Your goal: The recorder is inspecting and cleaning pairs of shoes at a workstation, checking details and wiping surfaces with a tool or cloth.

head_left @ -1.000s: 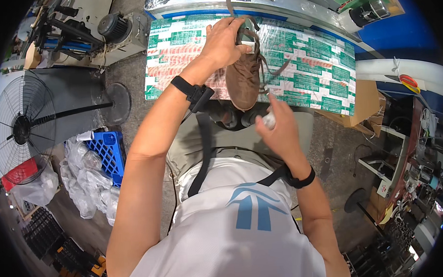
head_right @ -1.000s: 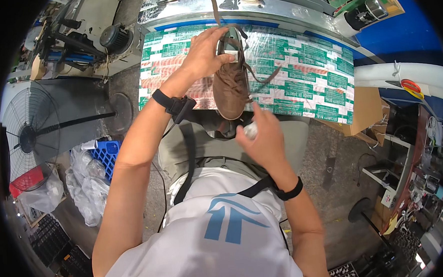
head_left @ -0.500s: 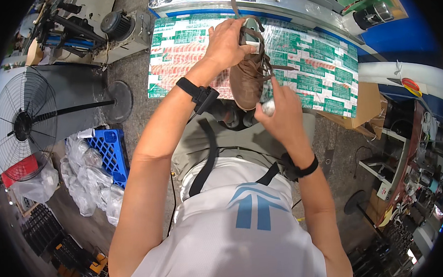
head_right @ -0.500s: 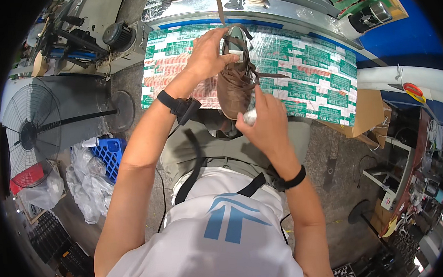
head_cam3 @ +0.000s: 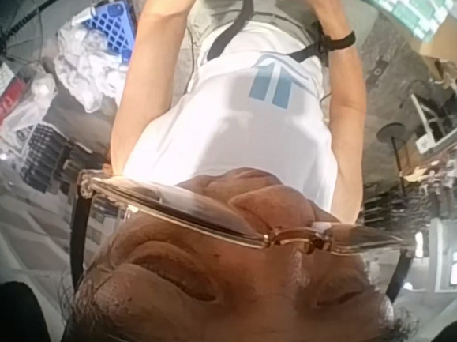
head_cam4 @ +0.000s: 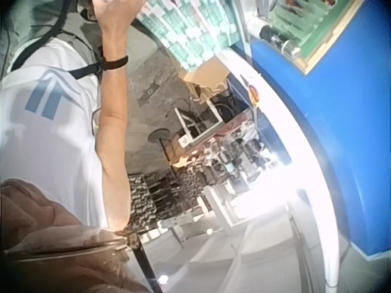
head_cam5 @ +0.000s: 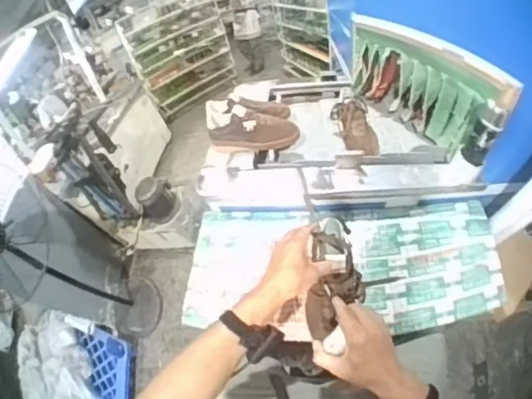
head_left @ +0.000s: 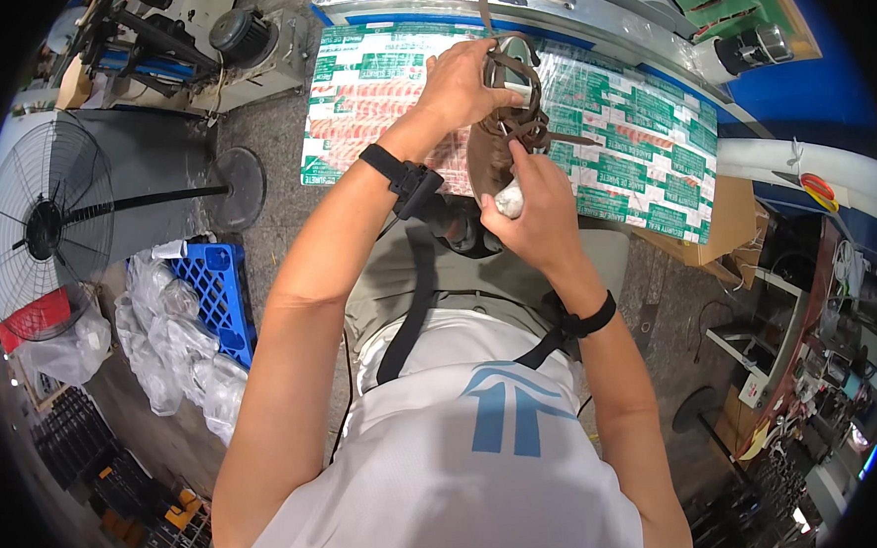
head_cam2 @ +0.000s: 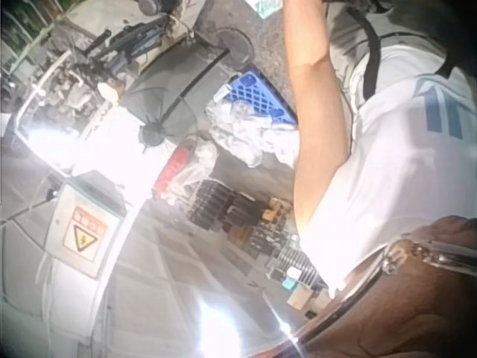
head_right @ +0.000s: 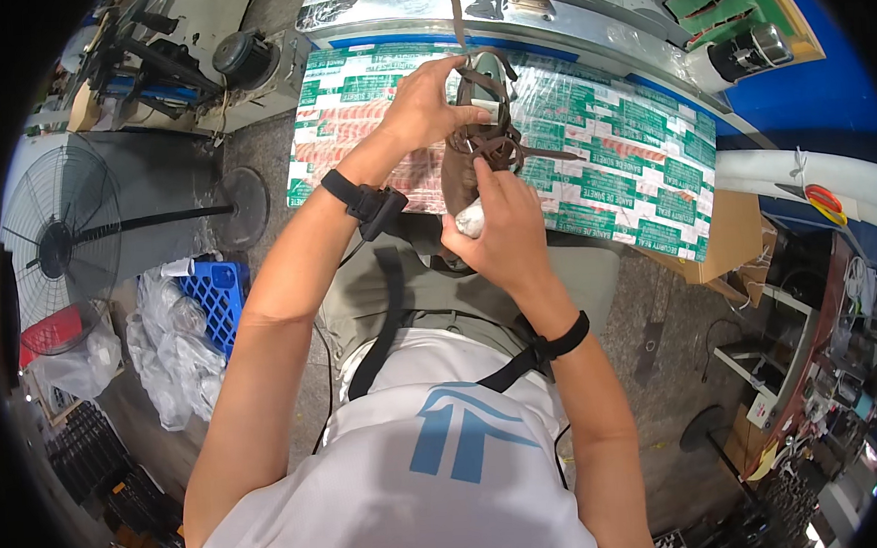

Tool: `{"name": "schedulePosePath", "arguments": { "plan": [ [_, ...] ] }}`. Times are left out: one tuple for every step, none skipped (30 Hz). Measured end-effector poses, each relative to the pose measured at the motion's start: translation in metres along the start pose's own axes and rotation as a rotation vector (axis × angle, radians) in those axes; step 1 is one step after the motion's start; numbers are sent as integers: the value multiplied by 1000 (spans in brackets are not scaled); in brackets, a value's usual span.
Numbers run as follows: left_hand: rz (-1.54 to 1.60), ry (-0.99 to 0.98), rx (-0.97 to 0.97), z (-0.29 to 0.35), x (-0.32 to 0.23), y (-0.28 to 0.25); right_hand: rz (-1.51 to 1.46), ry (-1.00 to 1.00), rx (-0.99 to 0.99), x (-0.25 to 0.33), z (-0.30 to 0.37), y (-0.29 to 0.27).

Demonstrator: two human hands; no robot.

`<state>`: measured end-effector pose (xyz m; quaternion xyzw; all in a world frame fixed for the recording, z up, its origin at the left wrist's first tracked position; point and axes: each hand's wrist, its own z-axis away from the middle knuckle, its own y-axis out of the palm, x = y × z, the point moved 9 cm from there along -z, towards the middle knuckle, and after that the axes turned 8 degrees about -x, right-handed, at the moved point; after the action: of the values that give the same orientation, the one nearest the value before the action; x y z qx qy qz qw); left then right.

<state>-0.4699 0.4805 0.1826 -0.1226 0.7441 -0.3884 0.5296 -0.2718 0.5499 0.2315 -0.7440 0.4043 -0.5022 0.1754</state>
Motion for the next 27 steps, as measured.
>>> {"name": "schedulePosePath", "arguments": {
  "plan": [
    [-4, -2, -18, 0, 0, 0, -5, -4, 2, -2, -3, 4],
    [-6, 0, -32, 0, -2, -1, 26, -1, -1, -4, -6, 6],
    [-6, -1, -33, 0, -3, -1, 57, 4, -5, -5, -7, 8],
    [6, -22, -14, 1, -2, 0, 56, 4, -4, -6, -6, 8],
    [19, -42, 5, 0, -1, 1, 71, 4, 30, -5, -7, 8],
    [20, -41, 5, 1, -2, 0, 88, 4, 63, -5, -7, 10],
    [16, -30, -2, 1, -3, -1, 89, 5, 63, -3, -5, 8],
    [10, -19, -10, 1, -4, -2, 33, 38, 65, -3, -2, 7],
    [10, -19, -10, 1, -4, -2, -23, 71, 67, -4, 0, 6],
    [-29, 1, -38, 1, -5, -4, -23, 71, 67, -4, -1, 8],
    [-65, 24, -60, 2, -12, -6, -69, 90, 34, -5, -1, 8],
    [-62, 27, -53, 1, -15, -7, -114, 108, -1, -5, -1, 8],
    [-29, 1, -18, -2, -16, -7, -110, 115, -3, -6, -2, 11],
    [0, -27, 13, -3, -16, -8, -120, 125, 15, -2, -7, 17],
    [-1, -25, 15, -2, -16, -7, -130, 135, 32, -1, -9, 21],
    [-29, -4, -16, 0, -17, -8, -128, 165, 82, -1, -3, 23],
    [-62, 10, -53, 2, -13, -12, -135, 160, 85, 1, 3, 20],
    [-65, 9, -58, 4, -11, -12, -153, 161, 114, 0, 11, 13],
    [-54, 13, -62, 5, -11, -9, -171, 162, 143, -1, 20, 6],
    [-39, 22, -68, 3, -13, -7, -138, 140, 110, -7, 30, -6],
    [-39, 20, -72, 4, -16, -7, -138, 137, 112, -13, 37, -15],
    [-9, 13, -65, 5, -19, -7, -196, 209, 92, -24, 43, -24],
    [16, 8, -61, 5, -19, -6, -256, 278, 70, -32, 45, -27],
    [49, 11, -75, 5, -14, -2, -395, 348, 8, -36, 44, -29],
    [45, 11, -79, 7, -10, 0, -399, 344, 8, -40, 46, -25],
    [55, 38, -99, 8, -16, 0, -895, 713, -71, -66, 60, -12],
    [64, 65, -117, 9, -22, 0, -1397, 1074, -158, -80, 78, 7]
  ]
}}
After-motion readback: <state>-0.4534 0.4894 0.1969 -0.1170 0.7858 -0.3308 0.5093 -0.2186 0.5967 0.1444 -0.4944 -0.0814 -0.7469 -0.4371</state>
